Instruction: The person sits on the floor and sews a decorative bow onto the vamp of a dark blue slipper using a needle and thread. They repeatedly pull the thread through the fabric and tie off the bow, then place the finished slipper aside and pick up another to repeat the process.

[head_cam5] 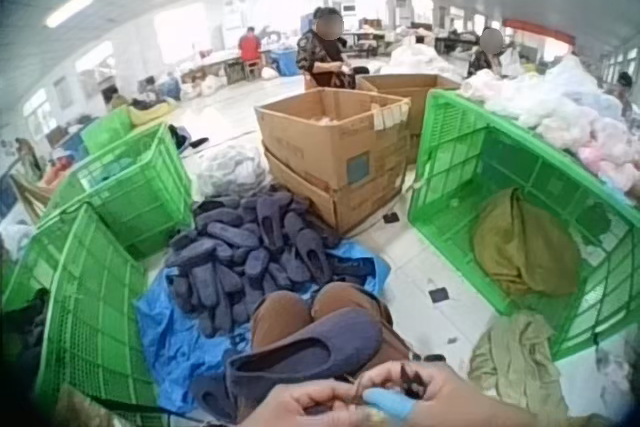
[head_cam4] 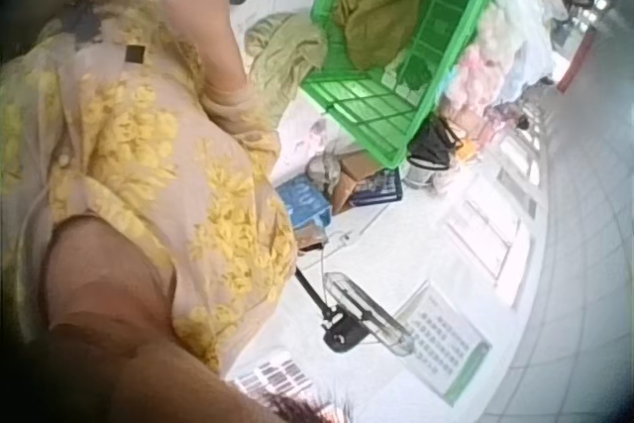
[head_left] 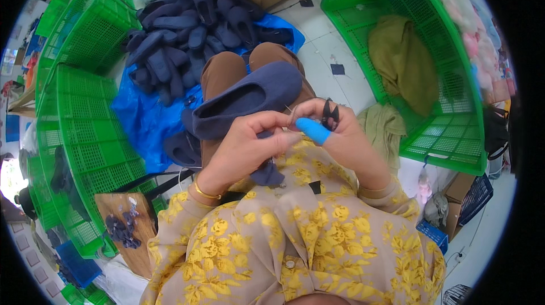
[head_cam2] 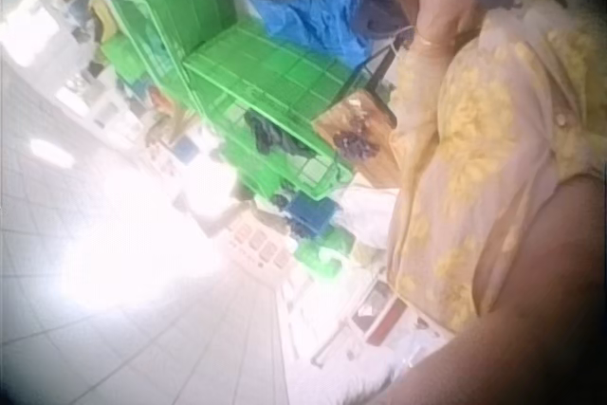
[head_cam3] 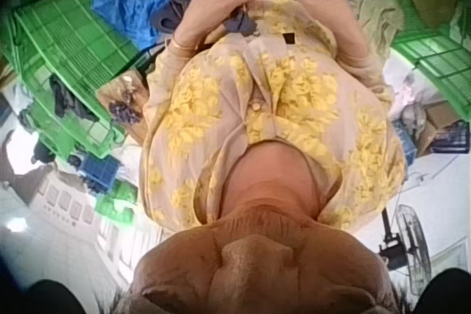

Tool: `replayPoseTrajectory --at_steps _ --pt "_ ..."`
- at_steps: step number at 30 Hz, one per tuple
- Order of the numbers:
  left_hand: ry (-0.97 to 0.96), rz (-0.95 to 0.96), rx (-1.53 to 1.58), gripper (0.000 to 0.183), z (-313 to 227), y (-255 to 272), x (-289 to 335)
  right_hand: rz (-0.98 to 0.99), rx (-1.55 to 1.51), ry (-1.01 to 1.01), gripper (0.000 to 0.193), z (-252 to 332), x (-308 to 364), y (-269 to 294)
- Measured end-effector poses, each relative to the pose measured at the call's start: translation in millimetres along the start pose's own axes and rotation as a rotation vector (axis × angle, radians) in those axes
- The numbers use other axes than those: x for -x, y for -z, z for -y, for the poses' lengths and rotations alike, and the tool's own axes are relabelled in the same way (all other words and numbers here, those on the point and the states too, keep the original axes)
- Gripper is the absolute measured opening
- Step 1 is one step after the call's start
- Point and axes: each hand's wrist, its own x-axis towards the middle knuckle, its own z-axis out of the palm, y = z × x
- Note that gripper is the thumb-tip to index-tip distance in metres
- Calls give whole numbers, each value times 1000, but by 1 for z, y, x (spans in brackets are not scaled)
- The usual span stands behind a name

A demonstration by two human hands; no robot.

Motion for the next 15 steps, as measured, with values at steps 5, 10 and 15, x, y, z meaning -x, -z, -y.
replayPoseTrajectory --at_steps 5,10,15 --pt "73 -46 404 16 -1 16 8 -26 92 -125 10 13 6 6" --pt "31 65 526 16 6 19 11 99 138 -143 10 8 11 10" --pt "-60 32 535 17 0 19 14 266 373 -185 12 2 7 15"
